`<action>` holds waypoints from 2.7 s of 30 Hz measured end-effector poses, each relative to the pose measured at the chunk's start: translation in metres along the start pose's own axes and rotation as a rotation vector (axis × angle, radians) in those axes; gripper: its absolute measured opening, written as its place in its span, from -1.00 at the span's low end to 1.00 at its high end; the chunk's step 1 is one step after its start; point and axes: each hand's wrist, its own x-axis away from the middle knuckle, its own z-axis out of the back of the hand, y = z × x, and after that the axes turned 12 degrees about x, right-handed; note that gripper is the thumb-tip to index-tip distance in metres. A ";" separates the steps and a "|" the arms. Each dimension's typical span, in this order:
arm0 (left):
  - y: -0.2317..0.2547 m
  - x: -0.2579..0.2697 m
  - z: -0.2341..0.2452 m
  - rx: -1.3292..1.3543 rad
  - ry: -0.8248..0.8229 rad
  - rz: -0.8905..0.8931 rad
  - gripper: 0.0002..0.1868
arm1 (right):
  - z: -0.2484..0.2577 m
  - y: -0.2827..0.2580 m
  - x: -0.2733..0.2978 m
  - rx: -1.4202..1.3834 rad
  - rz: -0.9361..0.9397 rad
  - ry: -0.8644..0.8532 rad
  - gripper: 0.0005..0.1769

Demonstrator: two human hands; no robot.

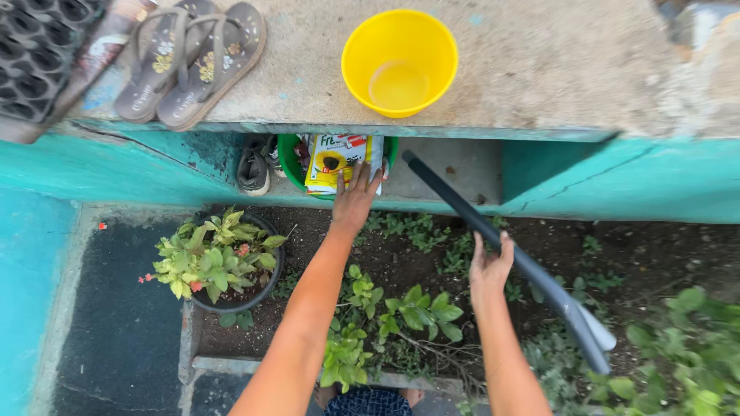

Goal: The person picks up a plastic part, walks outside to wash it by hand, and then returns inside. The person then handles various wires, cords, and electronics on a cot before picking up a portable fan casing to assemble it.

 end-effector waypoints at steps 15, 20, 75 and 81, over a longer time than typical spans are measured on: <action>-0.032 -0.017 0.027 0.165 -0.142 -0.139 -0.55 | -0.151 0.138 -0.154 0.014 -0.220 0.134 -0.35; -0.035 -0.015 0.020 0.171 -0.135 -0.155 -0.57 | -0.216 0.151 -0.204 0.377 -0.314 -0.082 -0.30; 0.043 0.264 0.366 0.068 0.307 0.045 -0.19 | -0.265 0.004 0.468 2.301 1.232 -0.487 0.03; 0.015 0.352 0.422 0.024 0.425 0.143 -0.23 | -0.278 0.035 0.545 2.250 1.382 -0.661 0.03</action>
